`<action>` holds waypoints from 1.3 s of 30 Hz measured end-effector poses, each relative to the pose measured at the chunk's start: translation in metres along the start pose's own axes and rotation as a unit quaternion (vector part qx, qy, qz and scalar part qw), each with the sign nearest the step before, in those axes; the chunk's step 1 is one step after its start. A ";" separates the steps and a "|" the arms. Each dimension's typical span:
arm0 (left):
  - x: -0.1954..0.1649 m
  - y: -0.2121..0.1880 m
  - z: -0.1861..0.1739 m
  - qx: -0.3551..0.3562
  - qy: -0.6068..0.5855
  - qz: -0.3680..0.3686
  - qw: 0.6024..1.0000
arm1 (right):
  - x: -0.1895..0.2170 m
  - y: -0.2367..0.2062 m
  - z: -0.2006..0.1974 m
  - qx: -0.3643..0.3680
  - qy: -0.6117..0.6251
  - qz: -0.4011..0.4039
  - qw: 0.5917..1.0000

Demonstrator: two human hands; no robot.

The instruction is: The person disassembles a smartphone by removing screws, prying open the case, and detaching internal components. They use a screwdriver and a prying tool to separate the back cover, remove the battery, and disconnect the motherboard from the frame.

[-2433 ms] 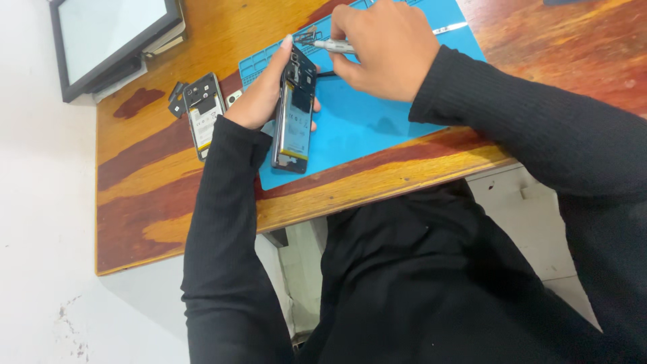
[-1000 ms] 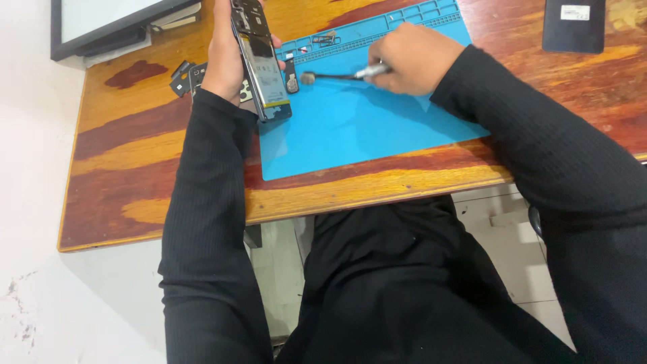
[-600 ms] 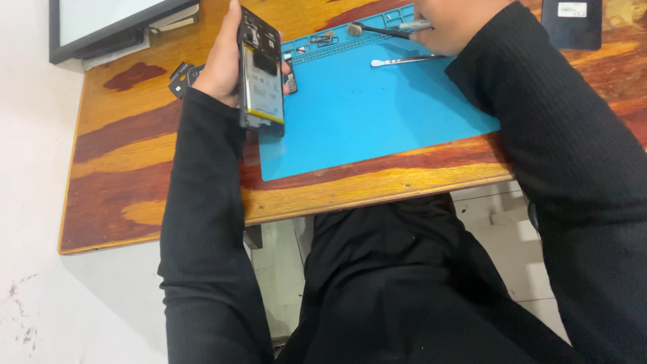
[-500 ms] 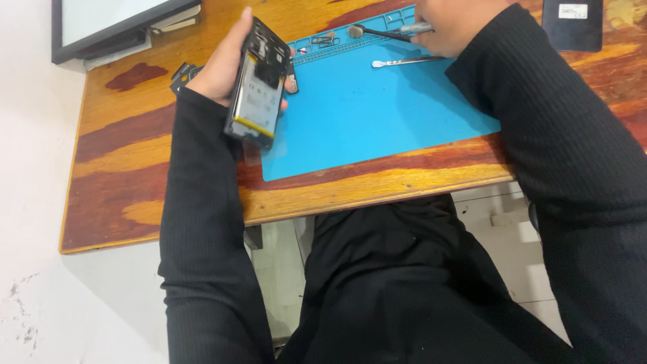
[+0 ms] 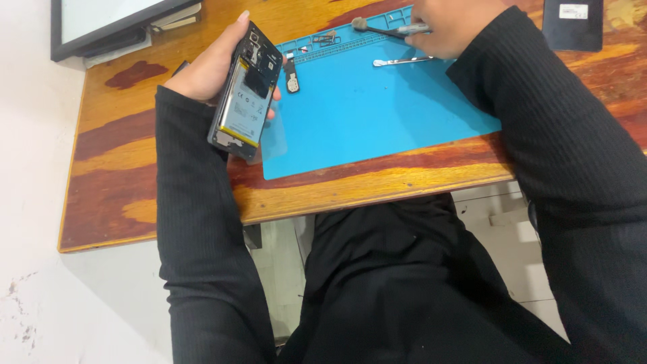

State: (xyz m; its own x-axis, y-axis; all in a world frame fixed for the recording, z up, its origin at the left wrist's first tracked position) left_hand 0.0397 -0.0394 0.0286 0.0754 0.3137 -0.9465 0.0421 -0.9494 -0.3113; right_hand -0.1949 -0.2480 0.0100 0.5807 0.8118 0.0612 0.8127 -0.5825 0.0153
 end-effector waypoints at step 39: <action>0.027 0.068 0.014 -0.114 -0.005 0.185 0.976 | 0.060 -0.013 -0.002 -0.004 0.152 -0.201 0.968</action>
State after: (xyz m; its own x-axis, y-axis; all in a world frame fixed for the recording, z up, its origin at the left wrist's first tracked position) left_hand 0.0305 -0.0958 -0.0195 0.1180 -0.0509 -0.9917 0.2350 -0.9689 0.0777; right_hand -0.1706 -0.1922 0.0155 0.1752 0.9240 0.3398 0.9688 -0.2233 0.1076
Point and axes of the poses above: each hand's wrist, its own y-axis towards the middle knuckle, its own z-axis out of the palm, x = y × z, the point moved 7 cm from there along y, towards the middle knuckle, and after that the axes turned 1 degree about x, right-handed, at the moved point
